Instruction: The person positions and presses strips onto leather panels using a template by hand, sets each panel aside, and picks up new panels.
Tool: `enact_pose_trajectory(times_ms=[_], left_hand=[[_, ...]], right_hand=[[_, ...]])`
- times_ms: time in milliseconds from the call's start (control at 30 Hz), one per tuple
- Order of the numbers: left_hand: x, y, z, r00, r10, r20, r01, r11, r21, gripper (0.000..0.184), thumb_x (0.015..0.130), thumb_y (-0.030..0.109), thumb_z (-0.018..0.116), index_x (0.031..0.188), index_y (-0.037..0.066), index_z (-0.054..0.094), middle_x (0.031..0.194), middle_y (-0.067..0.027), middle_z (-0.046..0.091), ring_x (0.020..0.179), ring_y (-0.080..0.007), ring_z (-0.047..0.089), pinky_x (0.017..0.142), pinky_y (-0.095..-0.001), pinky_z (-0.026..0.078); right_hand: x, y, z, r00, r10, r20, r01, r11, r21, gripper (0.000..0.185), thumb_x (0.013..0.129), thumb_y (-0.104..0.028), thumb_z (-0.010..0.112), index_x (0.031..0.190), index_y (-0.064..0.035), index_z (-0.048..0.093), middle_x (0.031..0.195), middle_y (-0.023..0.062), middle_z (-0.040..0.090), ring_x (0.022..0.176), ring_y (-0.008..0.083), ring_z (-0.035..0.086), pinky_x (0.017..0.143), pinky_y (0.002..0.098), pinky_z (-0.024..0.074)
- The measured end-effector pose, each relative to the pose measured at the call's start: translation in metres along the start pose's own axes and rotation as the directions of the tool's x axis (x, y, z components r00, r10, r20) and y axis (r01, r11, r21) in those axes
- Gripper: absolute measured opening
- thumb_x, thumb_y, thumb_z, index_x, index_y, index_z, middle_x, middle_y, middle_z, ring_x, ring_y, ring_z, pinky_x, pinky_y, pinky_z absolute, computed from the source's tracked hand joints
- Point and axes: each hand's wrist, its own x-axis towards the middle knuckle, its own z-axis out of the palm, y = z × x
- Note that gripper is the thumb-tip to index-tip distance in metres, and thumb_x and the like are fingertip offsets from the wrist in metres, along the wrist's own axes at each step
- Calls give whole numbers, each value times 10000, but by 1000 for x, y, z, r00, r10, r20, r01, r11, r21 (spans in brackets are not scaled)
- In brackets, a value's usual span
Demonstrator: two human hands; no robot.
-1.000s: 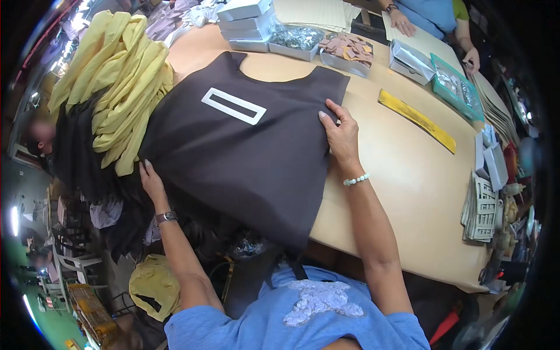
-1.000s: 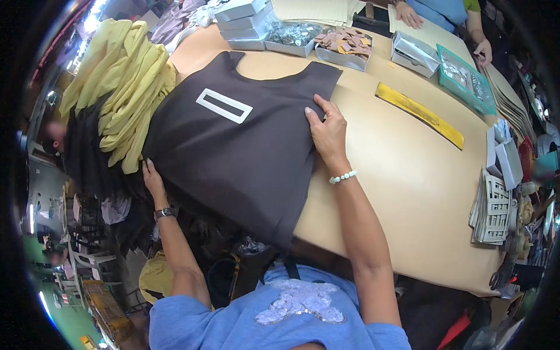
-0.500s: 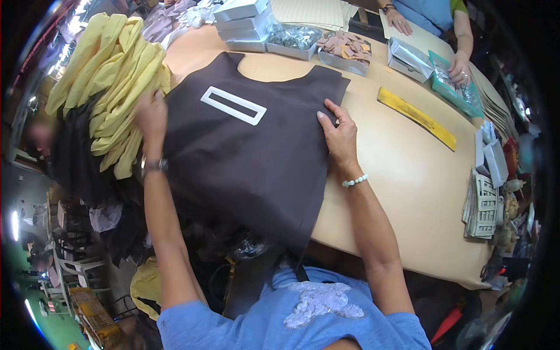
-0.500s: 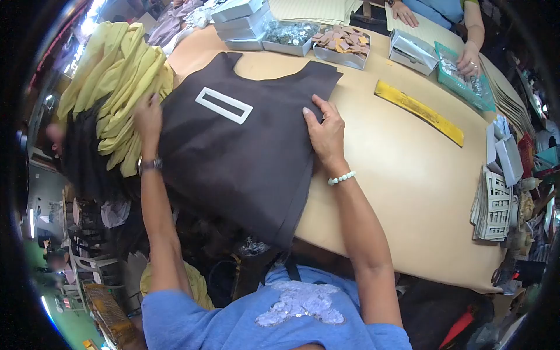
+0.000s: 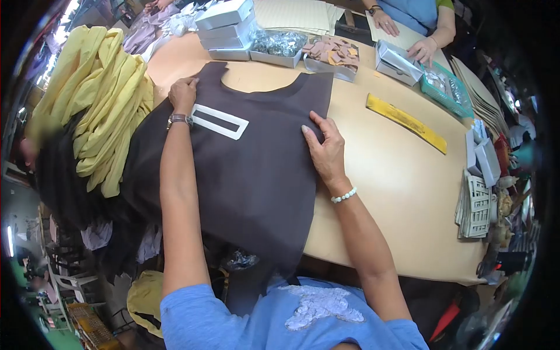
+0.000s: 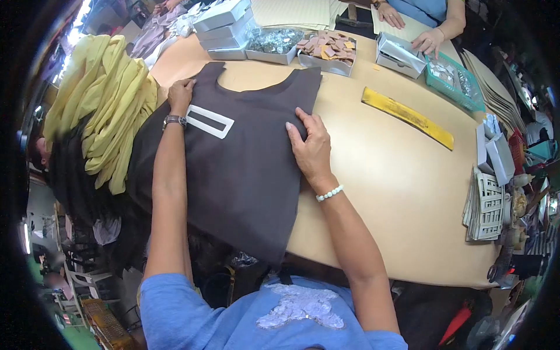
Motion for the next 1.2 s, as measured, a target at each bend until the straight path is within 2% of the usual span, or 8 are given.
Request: enact_pose_trajectory(times_ms=[100, 200, 400, 533, 667, 833, 1067, 1200], left_hand=[[5, -7, 1, 986, 120, -116, -119, 993, 13, 286, 805, 368, 636, 812, 94, 717, 909, -130, 676, 880, -312, 635, 764, -394, 491], [5, -4, 4, 999, -36, 21, 37, 999, -16, 283, 802, 369, 638, 855, 103, 719, 920, -125, 677, 884, -309, 636, 771, -388, 490], [17, -18, 1, 982, 42, 185, -30, 997, -67, 278, 788, 370, 652, 910, 130, 722, 891, -120, 685, 863, -307, 643, 774, -380, 491], [21, -10, 0, 991, 20, 133, -20, 1000, -4, 237, 775, 329, 673, 863, 115, 727, 846, -117, 686, 831, -294, 646, 749, -389, 493], [35, -16, 4, 971, 177, -160, -174, 984, 34, 198, 789, 305, 660, 814, 121, 729, 834, -109, 682, 823, -285, 645, 754, -370, 488], [44, -14, -4, 960, 257, -110, -244, 963, 118, 418, 857, 423, 540, 1121, 108, 618, 1252, -120, 538, 1223, -362, 408, 968, -577, 310], [-71, 72, -65, 944, 263, 200, -261, 965, -37, 696, 878, 585, 400, 1341, 66, 412, 1403, -159, 379, 1316, -392, 280, 1025, -633, 197], [-104, 68, -42, 901, 282, 329, -334, 936, 113, 726, 858, 616, 399, 1333, 69, 440, 1408, -168, 374, 1336, -379, 252, 1057, -618, 115]], right_hand=[[0, 0, -1, 1000, 22, 14, -22, 999, 26, 365, 818, -185, 634, 1116, 23, 596, 952, 158, 583, 899, 292, 569, 816, 342, 445], [3, 5, 2, 1000, -7, 25, 8, 999, -38, 383, 838, -238, 613, 1130, 9, 595, 1017, 158, 592, 952, 303, 559, 852, 368, 430], [15, -7, -3, 996, -72, 56, 84, 962, -258, 427, 882, -349, 530, 1149, -23, 595, 1091, 142, 595, 1013, 314, 543, 889, 414, 405], [26, -3, -5, 991, -42, 125, 80, 946, -315, 425, 886, -353, 514, 1150, -29, 593, 1092, 129, 596, 1024, 312, 542, 893, 421, 400], [35, -3, -3, 990, -36, 139, 87, 922, -376, 437, 879, -350, 520, 1172, -30, 575, 1081, 128, 596, 1029, 320, 537, 885, 432, 409], [40, 1, 7, 986, -11, 168, 96, 857, -507, 461, 869, -355, 526, 1196, -31, 554, 1076, 134, 594, 1031, 343, 530, 876, 443, 421], [40, 1, 5, 984, -19, 177, 101, 875, -473, 498, 873, -368, 515, 1230, -20, 520, 1097, 148, 589, 1036, 361, 525, 885, 435, 423], [33, 9, -10, 998, 7, -55, -9, 999, -38, 463, 879, -270, 521, 1259, -8, 479, 1166, 176, 571, 978, 342, 577, 854, 380, 453]])
